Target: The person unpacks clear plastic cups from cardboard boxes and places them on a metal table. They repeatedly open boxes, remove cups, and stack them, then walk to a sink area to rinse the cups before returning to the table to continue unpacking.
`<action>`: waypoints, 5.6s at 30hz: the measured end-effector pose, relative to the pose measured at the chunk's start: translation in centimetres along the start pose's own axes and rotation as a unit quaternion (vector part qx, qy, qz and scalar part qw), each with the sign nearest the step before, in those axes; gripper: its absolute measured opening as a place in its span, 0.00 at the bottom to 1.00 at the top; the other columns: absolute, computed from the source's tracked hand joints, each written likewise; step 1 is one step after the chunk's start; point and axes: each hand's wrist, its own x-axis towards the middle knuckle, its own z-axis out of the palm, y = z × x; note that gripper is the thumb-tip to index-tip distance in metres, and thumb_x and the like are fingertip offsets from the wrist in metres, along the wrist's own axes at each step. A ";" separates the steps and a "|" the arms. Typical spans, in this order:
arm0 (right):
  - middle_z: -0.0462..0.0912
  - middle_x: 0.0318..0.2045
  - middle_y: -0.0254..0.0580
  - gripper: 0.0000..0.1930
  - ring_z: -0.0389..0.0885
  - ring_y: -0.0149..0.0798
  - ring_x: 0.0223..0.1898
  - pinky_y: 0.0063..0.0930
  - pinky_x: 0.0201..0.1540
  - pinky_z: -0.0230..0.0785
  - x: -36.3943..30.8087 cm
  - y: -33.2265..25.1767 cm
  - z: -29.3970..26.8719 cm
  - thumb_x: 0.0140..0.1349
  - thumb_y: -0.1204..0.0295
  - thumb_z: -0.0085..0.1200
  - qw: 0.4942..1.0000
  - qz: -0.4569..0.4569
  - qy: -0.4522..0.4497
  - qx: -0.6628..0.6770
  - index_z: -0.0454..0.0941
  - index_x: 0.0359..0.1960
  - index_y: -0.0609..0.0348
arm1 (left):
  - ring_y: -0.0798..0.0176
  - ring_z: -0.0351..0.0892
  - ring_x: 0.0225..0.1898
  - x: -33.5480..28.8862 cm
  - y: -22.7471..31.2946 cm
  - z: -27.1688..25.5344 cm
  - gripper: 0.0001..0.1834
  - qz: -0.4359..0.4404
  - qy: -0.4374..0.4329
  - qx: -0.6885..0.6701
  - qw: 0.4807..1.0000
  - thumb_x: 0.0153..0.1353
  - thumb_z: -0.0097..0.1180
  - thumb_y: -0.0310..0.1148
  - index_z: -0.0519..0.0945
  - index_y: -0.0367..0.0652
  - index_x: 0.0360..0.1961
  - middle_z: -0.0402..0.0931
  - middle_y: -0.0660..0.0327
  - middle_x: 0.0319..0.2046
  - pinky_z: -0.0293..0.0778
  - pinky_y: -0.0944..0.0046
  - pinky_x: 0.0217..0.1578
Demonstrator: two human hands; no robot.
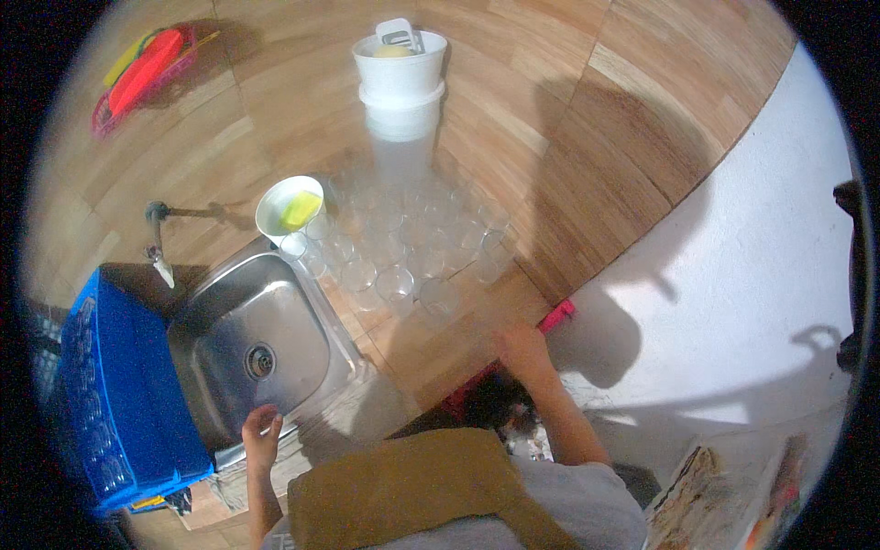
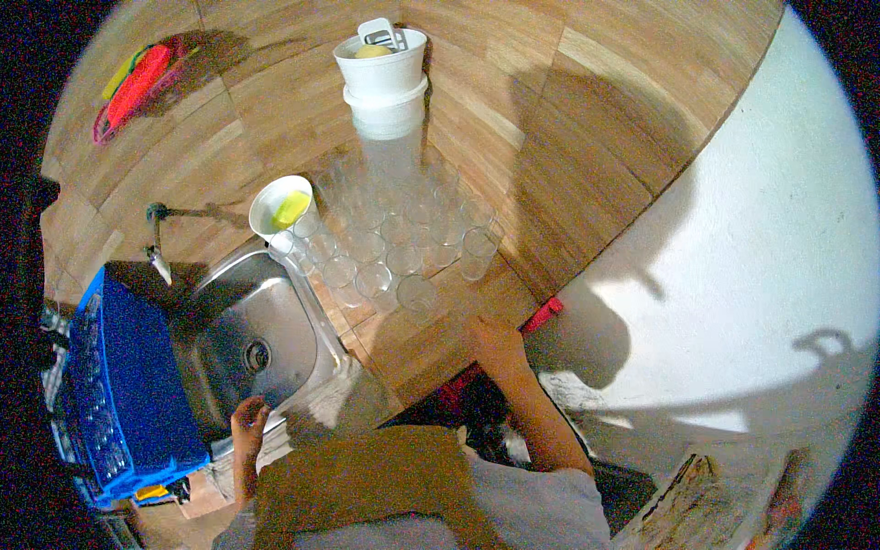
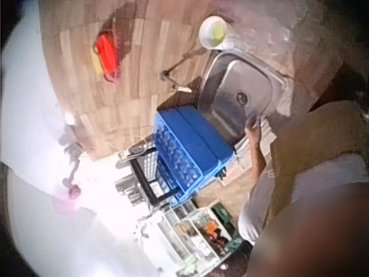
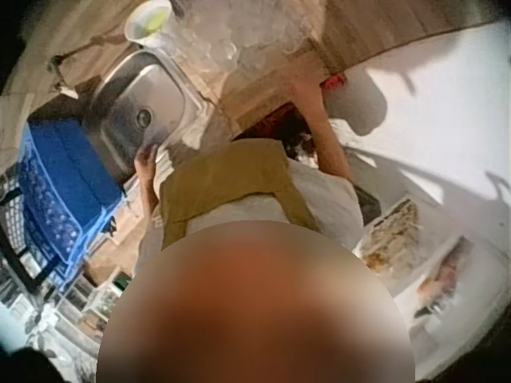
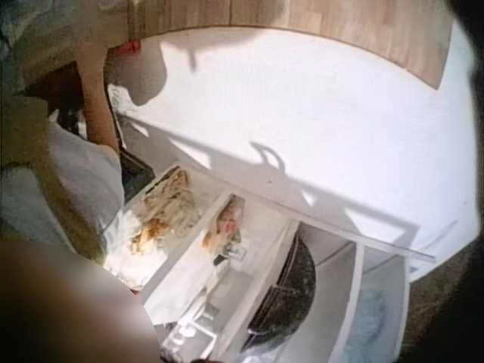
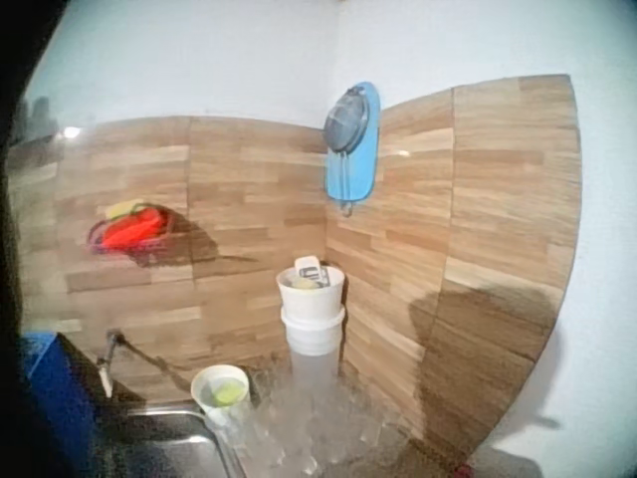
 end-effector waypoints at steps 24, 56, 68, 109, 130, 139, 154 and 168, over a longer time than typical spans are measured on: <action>0.82 0.31 0.45 0.05 0.80 0.45 0.33 0.33 0.36 0.72 -2.8 -26.1 1.4 0.59 0.78 0.55 0.856 -0.382 0.229 0.263 0.81 0.37 0.62 | 0.50 0.81 0.43 -25.4 -5.8 -10.5 0.19 -0.043 0.145 0.082 0.985 0.54 0.66 0.38 0.82 0.46 0.47 0.80 0.51 0.42 0.77 0.54 0.46; 0.79 0.43 0.47 0.16 0.78 0.54 0.49 0.45 0.50 0.73 -42.3 -128.7 25.2 0.61 0.66 0.56 0.286 -0.899 -0.330 -0.019 0.75 0.51 0.50 | 0.50 0.84 0.40 -73.9 -56.0 -28.3 0.33 -0.643 0.530 -0.194 0.517 0.45 0.70 0.52 0.83 0.35 0.44 0.83 0.45 0.39 0.79 0.55 0.42; 0.79 0.44 0.50 0.18 0.78 0.54 0.48 0.43 0.50 0.72 -49.3 -157.0 40.5 0.62 0.64 0.55 0.287 -0.843 -0.449 -0.076 0.76 0.53 0.53 | 0.47 0.82 0.46 -75.2 -72.2 -50.0 0.23 -0.659 0.439 -0.289 0.539 0.55 0.60 0.46 0.83 0.36 0.43 0.82 0.46 0.43 0.77 0.54 0.46; 0.85 0.41 0.52 0.20 0.83 0.54 0.44 0.43 0.47 0.75 -23.4 -242.7 73.8 0.57 0.58 0.60 0.798 -0.369 -0.474 -0.043 0.80 0.49 0.50 | 0.53 0.80 0.46 -37.2 -126.0 -198.1 0.24 -0.198 0.302 -0.004 0.932 0.56 0.64 0.40 0.77 0.43 0.53 0.78 0.52 0.46 0.76 0.57 0.48; 0.86 0.35 0.47 0.16 0.86 0.45 0.37 0.37 0.41 0.77 3.5 -314.8 74.2 0.55 0.66 0.61 0.811 -0.483 -0.272 0.186 0.81 0.44 0.55 | 0.44 0.81 0.40 -15.4 -157.9 -234.3 0.09 -0.301 0.462 0.087 0.830 0.57 0.57 0.30 0.83 0.39 0.38 0.81 0.48 0.35 0.76 0.52 0.40; 0.86 0.34 0.51 0.18 0.86 0.44 0.37 0.35 0.40 0.77 11.0 -313.6 78.4 0.54 0.65 0.61 0.812 -0.390 -0.404 0.161 0.81 0.47 0.56 | 0.47 0.70 0.52 11.0 -164.0 -278.3 0.16 -0.161 0.455 0.362 0.797 0.54 0.57 0.25 0.82 0.51 0.45 0.76 0.54 0.45 0.66 0.44 0.52; 0.81 0.39 0.45 0.13 0.80 0.51 0.42 0.40 0.44 0.74 15.5 -363.1 65.6 0.57 0.73 0.61 0.554 -0.753 -0.302 0.188 0.80 0.44 0.56 | 0.49 0.68 0.61 20.0 -173.5 -294.7 0.33 -0.450 0.015 0.404 0.796 0.36 0.73 0.43 0.81 0.67 0.51 0.75 0.57 0.50 0.29 0.20 0.65; 0.84 0.30 0.46 0.25 0.82 0.49 0.40 0.48 0.51 0.62 5.9 -387.7 79.1 0.51 0.75 0.59 0.552 -0.820 -0.149 -0.009 0.65 0.52 0.52 | 0.52 0.77 0.49 19.9 -171.9 -288.7 0.12 -0.380 0.089 0.390 0.834 0.56 0.55 0.29 0.86 0.57 0.37 0.79 0.58 0.38 0.57 0.43 0.65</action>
